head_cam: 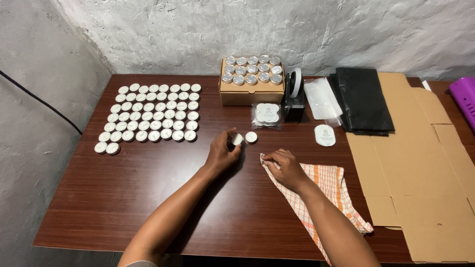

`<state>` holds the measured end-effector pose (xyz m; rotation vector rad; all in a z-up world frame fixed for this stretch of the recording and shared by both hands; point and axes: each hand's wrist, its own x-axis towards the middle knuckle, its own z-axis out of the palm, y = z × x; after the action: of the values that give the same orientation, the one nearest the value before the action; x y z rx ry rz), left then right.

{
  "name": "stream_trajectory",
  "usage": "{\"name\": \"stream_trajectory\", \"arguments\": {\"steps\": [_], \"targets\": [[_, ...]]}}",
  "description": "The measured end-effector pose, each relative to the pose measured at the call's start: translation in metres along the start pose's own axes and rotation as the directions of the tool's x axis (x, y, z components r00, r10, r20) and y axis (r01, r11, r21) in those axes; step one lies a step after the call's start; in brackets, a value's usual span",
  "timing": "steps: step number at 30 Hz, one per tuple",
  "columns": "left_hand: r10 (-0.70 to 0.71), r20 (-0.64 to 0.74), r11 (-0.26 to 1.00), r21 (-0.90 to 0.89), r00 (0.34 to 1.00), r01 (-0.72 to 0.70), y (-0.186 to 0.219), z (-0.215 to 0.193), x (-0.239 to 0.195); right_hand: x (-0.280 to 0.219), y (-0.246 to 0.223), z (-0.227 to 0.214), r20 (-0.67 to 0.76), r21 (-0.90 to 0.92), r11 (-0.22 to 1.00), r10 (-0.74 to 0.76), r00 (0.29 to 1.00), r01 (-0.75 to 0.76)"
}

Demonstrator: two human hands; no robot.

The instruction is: Cleaning small tea light candles with a cloth and placing them into a plastic bag for packaging.

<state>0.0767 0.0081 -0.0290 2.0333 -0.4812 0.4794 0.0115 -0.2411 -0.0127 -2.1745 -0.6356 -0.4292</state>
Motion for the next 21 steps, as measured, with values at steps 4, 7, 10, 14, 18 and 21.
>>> {"name": "stream_trajectory", "arguments": {"steps": [4, 7, 10, 14, 18, 21], "targets": [[-0.04, 0.054, 0.998, 0.047, 0.998, 0.037, -0.009, 0.003, 0.011, 0.0, 0.007, 0.001, 0.016, -0.008, 1.0, 0.003, 1.0, -0.003], [-0.044, 0.077, 0.994, 0.103, 0.996, 0.035, -0.019, 0.011, 0.013, 0.0, 0.004, 0.0, 0.012, 0.005, 1.0, 0.012, 1.0, -0.012], [-0.041, 0.101, 0.991, 0.129, 0.994, 0.027, -0.021, 0.012, 0.015, 0.001, 0.002, -0.002, 0.017, 0.013, 1.0, 0.022, 1.0, -0.023], [-0.023, 0.079, 0.993, 0.116, 0.997, 0.013, -0.033, 0.016, 0.013, 0.0, 0.003, -0.002, 0.016, 0.026, 0.999, 0.031, 0.999, -0.032], [-0.01, 0.089, 0.994, 0.11, 0.996, 0.0, -0.016, -0.003, 0.004, 0.002, 0.004, 0.0, -0.009, 0.037, 0.999, 0.025, 1.0, -0.025], [-0.029, 0.102, 0.994, 0.11, 0.994, 0.017, -0.015, -0.02, -0.012, 0.001, 0.009, 0.004, -0.026, 0.027, 1.0, 0.011, 1.0, -0.011]]}}
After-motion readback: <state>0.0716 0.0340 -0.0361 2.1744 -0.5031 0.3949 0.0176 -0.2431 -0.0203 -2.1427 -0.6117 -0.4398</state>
